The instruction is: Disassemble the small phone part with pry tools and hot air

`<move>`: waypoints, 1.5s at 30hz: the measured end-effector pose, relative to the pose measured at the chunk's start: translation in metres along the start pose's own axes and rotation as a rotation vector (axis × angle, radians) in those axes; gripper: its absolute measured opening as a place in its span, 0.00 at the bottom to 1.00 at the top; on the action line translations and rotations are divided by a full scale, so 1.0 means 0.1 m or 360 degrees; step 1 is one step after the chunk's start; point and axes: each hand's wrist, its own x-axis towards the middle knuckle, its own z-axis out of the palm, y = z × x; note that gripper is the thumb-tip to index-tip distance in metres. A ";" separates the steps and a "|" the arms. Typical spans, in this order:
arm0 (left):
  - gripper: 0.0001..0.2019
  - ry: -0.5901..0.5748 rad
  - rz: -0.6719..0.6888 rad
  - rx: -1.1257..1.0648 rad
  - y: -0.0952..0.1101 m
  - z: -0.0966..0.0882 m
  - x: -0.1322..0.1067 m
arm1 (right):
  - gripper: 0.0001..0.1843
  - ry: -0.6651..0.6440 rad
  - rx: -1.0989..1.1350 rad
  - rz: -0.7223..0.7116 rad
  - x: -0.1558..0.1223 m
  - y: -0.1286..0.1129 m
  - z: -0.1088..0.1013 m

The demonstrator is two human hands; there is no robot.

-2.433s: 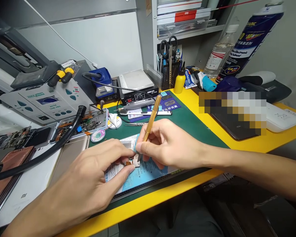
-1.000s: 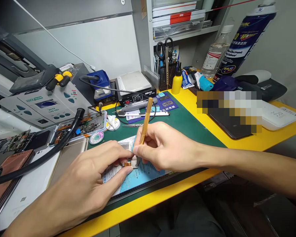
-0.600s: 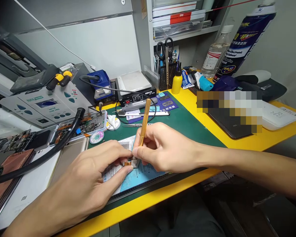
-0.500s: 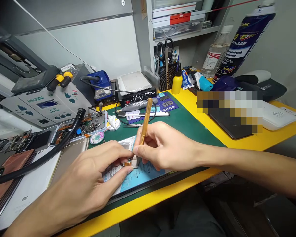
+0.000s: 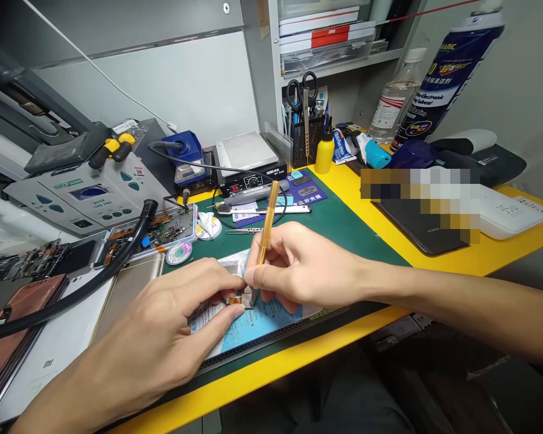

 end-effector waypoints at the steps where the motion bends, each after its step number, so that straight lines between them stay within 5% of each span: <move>1: 0.09 -0.0001 -0.0004 -0.0001 0.00 0.00 0.00 | 0.07 0.0020 0.0047 0.0013 0.00 0.00 -0.01; 13: 0.16 0.0020 -0.0024 -0.0012 0.05 -0.01 0.04 | 0.08 0.0148 0.0064 0.0050 -0.01 0.00 -0.02; 21: 0.04 0.0067 -0.0085 0.0060 0.09 -0.02 -0.02 | 0.06 0.0252 0.0147 -0.0012 -0.01 0.01 -0.04; 45: 0.05 0.0342 -0.0201 0.0060 0.05 0.11 0.05 | 0.06 0.0164 -0.0104 -0.0033 -0.04 -0.02 0.02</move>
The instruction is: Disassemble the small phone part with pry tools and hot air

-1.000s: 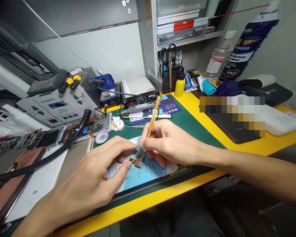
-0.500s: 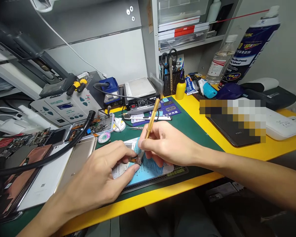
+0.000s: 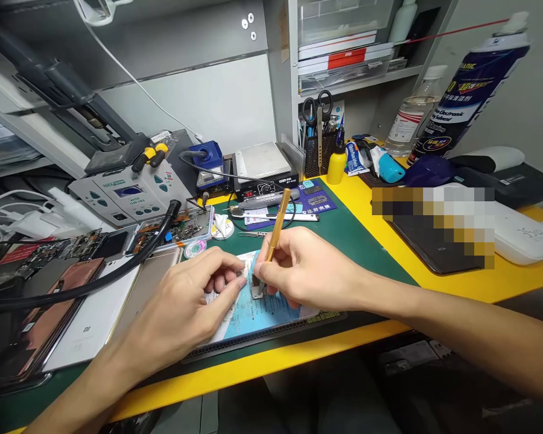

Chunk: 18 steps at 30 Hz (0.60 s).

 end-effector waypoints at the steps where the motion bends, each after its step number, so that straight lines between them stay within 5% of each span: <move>1: 0.05 0.0000 0.0005 -0.0016 0.01 -0.01 0.00 | 0.06 -0.0004 -0.0005 -0.0002 0.00 0.00 0.00; 12: 0.16 -0.0163 0.0122 -0.0118 0.07 -0.03 0.01 | 0.05 -0.0032 -0.0025 0.0041 0.02 -0.02 -0.01; 18: 0.13 -0.0066 -0.0129 -0.0356 0.07 0.07 0.06 | 0.06 -0.0032 -0.0018 0.0045 0.02 -0.02 -0.02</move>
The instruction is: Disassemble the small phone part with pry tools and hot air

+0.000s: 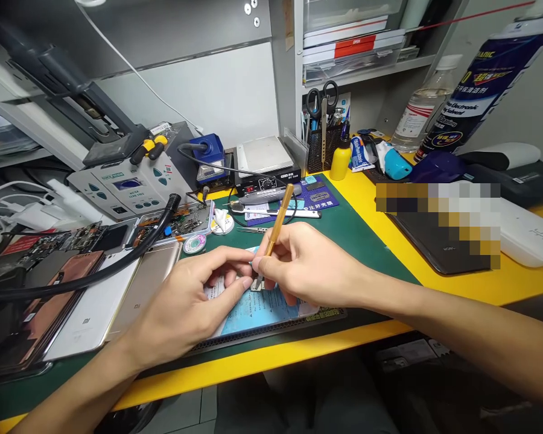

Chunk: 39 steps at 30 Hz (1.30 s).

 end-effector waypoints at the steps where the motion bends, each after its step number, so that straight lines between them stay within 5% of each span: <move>1: 0.13 -0.0002 -0.0051 -0.0048 0.00 0.01 0.01 | 0.06 0.0005 -0.0004 0.0001 0.00 0.00 0.00; 19: 0.04 -0.0062 -0.0346 -0.0176 -0.01 0.02 0.09 | 0.06 0.0064 -0.0062 -0.0361 -0.02 0.13 0.07; 39: 0.05 -0.0073 -0.0361 -0.0162 -0.01 0.01 0.09 | 0.07 0.0132 -0.0219 -0.0521 -0.01 0.16 0.08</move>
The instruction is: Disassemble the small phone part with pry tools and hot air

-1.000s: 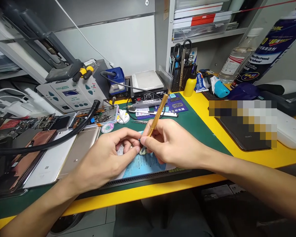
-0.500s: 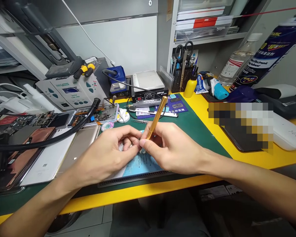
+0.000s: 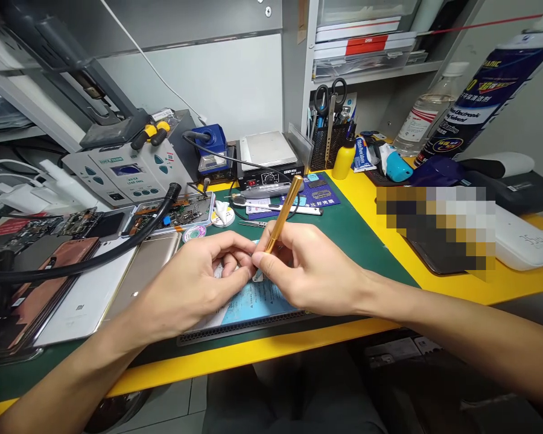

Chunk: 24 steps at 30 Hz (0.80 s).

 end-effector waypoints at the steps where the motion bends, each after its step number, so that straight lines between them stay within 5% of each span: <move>1: 0.05 -0.0004 0.0001 -0.0004 0.00 0.00 0.00 | 0.07 0.0008 -0.0008 -0.0006 0.00 0.00 0.00; 24: 0.09 -0.0107 -0.0018 0.0042 0.08 -0.07 0.01 | 0.05 -0.0069 0.0084 0.0016 0.01 0.02 -0.02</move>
